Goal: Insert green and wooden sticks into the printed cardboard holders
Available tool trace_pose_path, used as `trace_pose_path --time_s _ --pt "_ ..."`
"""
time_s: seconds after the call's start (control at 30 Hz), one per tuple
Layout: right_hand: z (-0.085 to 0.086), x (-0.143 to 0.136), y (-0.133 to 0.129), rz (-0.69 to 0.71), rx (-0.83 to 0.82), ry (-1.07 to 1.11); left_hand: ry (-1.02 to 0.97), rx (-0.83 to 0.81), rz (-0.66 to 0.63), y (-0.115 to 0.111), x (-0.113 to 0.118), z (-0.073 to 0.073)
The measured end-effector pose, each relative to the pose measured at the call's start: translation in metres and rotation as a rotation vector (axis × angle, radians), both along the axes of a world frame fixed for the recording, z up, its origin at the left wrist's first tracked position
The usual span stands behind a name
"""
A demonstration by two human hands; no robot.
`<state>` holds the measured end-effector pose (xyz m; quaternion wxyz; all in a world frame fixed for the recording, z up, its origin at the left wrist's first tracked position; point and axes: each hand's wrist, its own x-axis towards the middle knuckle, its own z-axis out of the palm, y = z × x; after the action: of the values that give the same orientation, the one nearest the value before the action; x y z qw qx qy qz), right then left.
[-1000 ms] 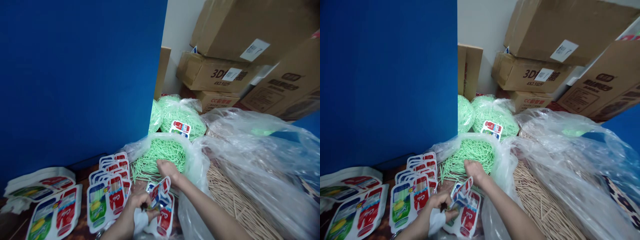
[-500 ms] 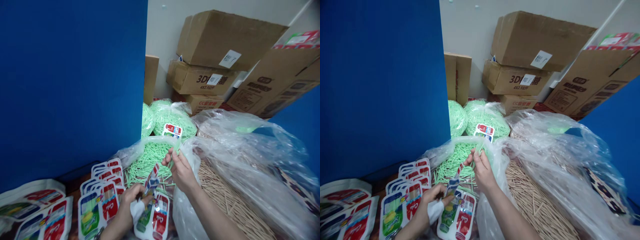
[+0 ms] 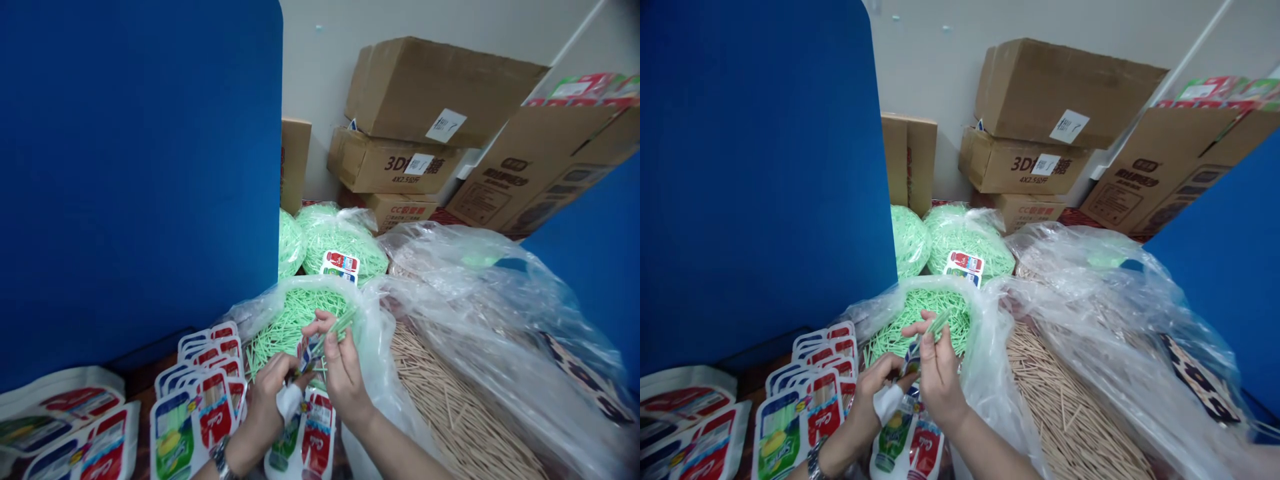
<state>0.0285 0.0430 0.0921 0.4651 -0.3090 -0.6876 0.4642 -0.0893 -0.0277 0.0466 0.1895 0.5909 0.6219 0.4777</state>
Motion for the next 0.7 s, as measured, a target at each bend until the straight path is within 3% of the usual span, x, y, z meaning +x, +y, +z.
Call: trace_pose_path --time_s 0.17,0.3,0.43,0.5,0.6,0.7 --pt "-0.007 0.014 0.006 0.021 0.217 -0.173 0.042 0.085 -0.031 0.003 -0.007 0.003" --pt "-0.004 0.026 0.019 -0.039 0.309 -0.214 0.039 0.111 -0.078 0.007 -0.011 0.008" --pt "-0.007 0.03 0.03 0.148 0.464 -0.372 -0.081 0.059 -0.07 0.008 -0.011 0.008" --pt "-0.012 0.031 0.037 0.136 0.367 -0.339 -0.223 -0.025 -0.056 0.007 -0.01 0.006" --pt "-0.022 0.033 0.049 0.074 0.045 -0.203 -0.535 -0.155 -0.055 0.006 -0.009 0.005" --pt "-0.033 0.029 0.05 0.239 -0.266 -0.079 -0.734 -0.181 -0.035 0.007 -0.009 0.002"
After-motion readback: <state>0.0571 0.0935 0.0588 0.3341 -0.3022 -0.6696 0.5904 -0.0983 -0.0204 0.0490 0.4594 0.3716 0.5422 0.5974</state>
